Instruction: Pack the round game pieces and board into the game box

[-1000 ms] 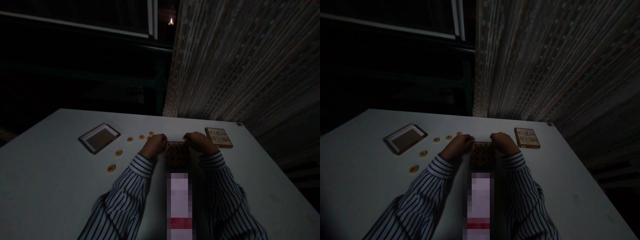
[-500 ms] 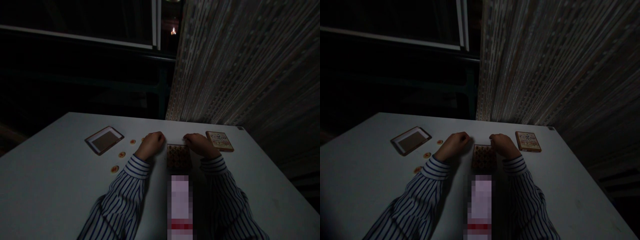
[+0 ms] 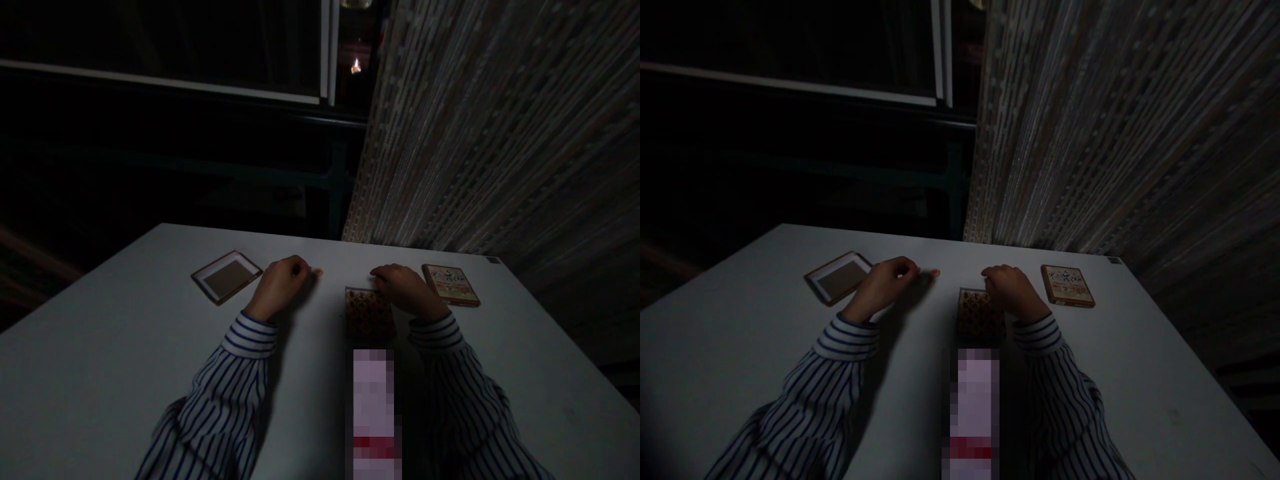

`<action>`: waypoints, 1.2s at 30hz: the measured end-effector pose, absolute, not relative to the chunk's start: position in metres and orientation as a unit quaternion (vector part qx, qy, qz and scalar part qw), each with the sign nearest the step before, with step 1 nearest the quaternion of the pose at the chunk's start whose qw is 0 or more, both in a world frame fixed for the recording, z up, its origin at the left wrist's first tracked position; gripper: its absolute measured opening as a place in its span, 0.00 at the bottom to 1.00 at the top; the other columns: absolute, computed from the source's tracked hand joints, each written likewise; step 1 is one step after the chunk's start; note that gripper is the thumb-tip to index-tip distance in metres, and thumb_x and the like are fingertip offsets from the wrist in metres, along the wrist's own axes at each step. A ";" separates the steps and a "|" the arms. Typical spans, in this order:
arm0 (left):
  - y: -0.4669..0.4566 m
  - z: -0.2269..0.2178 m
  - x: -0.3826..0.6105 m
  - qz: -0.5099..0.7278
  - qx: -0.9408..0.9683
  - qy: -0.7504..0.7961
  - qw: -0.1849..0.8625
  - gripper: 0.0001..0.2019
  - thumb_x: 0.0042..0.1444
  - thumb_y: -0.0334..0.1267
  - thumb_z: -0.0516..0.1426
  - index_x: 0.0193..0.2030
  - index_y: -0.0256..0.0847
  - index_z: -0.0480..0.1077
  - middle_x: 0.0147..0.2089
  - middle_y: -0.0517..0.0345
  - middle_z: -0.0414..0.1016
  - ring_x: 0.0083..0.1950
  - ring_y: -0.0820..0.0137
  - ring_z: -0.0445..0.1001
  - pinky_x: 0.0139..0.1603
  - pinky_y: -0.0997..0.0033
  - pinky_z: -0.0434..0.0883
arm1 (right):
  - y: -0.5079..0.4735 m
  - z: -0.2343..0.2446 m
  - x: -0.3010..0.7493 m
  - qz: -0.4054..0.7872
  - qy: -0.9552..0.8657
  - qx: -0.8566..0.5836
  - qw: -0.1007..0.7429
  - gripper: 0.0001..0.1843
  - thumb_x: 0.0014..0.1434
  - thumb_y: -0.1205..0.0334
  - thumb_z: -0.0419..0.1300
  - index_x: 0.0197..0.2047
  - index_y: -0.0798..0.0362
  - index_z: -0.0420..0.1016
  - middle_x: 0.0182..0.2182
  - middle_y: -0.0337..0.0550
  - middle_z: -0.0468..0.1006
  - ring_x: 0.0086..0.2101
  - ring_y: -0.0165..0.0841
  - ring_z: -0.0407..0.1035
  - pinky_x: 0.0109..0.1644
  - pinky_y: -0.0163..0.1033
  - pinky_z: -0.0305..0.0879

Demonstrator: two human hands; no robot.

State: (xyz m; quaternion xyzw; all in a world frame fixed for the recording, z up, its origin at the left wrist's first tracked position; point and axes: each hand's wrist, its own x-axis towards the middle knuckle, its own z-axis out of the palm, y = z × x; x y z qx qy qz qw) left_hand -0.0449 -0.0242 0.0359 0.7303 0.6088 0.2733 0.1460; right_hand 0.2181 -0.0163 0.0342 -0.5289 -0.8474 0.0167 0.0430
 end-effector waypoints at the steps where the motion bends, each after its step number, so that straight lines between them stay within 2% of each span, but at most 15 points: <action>1: -0.026 0.035 -0.047 0.276 0.728 0.611 0.145 0.12 0.55 0.43 0.49 0.34 0.39 0.70 0.34 0.55 0.77 0.36 0.67 0.73 0.37 0.71 0.66 | -0.017 0.035 0.216 0.013 -0.850 -0.525 0.048 0.19 0.60 0.65 0.46 0.50 0.57 0.71 0.47 0.48 0.75 0.47 0.35 0.68 0.52 0.39 0.59; 12: -0.026 0.034 -0.085 0.278 0.712 0.629 0.142 0.15 0.55 0.45 0.49 0.36 0.38 0.71 0.35 0.53 0.77 0.35 0.66 0.74 0.35 0.71 0.66 | -0.022 0.057 0.190 -0.015 -0.869 -0.489 0.072 0.19 0.61 0.65 0.45 0.50 0.57 0.72 0.46 0.48 0.76 0.47 0.35 0.67 0.52 0.39 0.58; 20: -0.020 0.038 -0.103 0.262 0.707 0.642 0.141 0.15 0.54 0.43 0.49 0.37 0.38 0.73 0.38 0.52 0.78 0.39 0.65 0.75 0.39 0.70 0.68 | -0.020 0.072 0.169 -0.022 -0.882 -0.469 0.030 0.19 0.61 0.63 0.46 0.50 0.56 0.71 0.46 0.47 0.76 0.46 0.37 0.68 0.50 0.39 0.59; 30: -0.007 0.037 -0.118 0.181 0.734 0.643 0.122 0.17 0.55 0.41 0.49 0.46 0.36 0.72 0.46 0.49 0.76 0.47 0.64 0.74 0.46 0.71 0.68 | -0.014 0.079 0.148 -0.036 -0.894 -0.445 -0.025 0.19 0.59 0.66 0.47 0.50 0.56 0.71 0.47 0.49 0.75 0.48 0.37 0.67 0.51 0.39 0.58; 36: -0.002 0.025 -0.124 0.156 0.724 0.656 0.143 0.18 0.54 0.42 0.51 0.49 0.38 0.70 0.46 0.48 0.76 0.46 0.63 0.74 0.46 0.70 0.67 | -0.003 0.074 0.133 -0.047 -0.906 -0.420 -0.035 0.18 0.59 0.66 0.46 0.49 0.55 0.71 0.45 0.50 0.75 0.46 0.38 0.68 0.49 0.39 0.59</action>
